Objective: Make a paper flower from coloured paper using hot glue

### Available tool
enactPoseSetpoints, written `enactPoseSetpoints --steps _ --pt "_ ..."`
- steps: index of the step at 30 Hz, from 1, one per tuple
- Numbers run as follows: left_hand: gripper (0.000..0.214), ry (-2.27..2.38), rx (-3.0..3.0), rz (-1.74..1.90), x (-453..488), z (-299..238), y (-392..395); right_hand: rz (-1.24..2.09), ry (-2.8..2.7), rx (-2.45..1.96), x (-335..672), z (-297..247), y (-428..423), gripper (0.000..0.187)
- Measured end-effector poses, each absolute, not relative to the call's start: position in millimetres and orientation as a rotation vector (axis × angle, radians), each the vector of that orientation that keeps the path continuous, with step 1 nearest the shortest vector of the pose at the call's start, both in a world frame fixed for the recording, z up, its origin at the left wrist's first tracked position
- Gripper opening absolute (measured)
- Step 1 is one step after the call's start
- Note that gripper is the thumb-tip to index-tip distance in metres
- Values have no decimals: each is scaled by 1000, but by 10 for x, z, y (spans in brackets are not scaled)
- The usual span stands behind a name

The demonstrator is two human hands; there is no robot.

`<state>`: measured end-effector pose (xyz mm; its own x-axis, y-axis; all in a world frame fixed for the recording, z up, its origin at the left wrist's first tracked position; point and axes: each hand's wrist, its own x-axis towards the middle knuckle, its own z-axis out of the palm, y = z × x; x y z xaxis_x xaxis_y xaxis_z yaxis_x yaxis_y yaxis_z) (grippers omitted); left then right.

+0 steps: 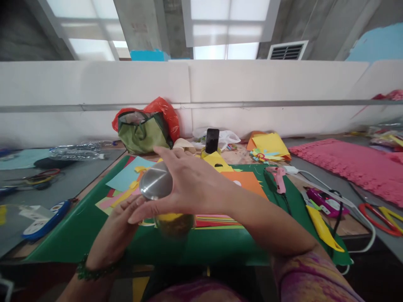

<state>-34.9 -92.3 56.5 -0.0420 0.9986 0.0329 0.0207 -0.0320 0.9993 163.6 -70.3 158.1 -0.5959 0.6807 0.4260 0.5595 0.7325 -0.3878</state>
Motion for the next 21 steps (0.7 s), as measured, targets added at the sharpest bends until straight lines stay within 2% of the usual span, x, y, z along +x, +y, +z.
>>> enactPoseSetpoints --steps 7,11,17,21 --pt "45 1081 1242 1093 -99 404 -1084 240 -2484 -1193 1937 1561 -991 88" --pt "46 994 1203 1059 -27 413 -1129 249 -2503 -1097 2043 1513 -1078 81" --pt "41 960 1207 1013 -54 403 -1152 360 -2447 -963 2148 1497 -1088 89" --pt "41 983 1190 973 -68 369 -1163 429 -2429 -756 2252 1542 -997 80"
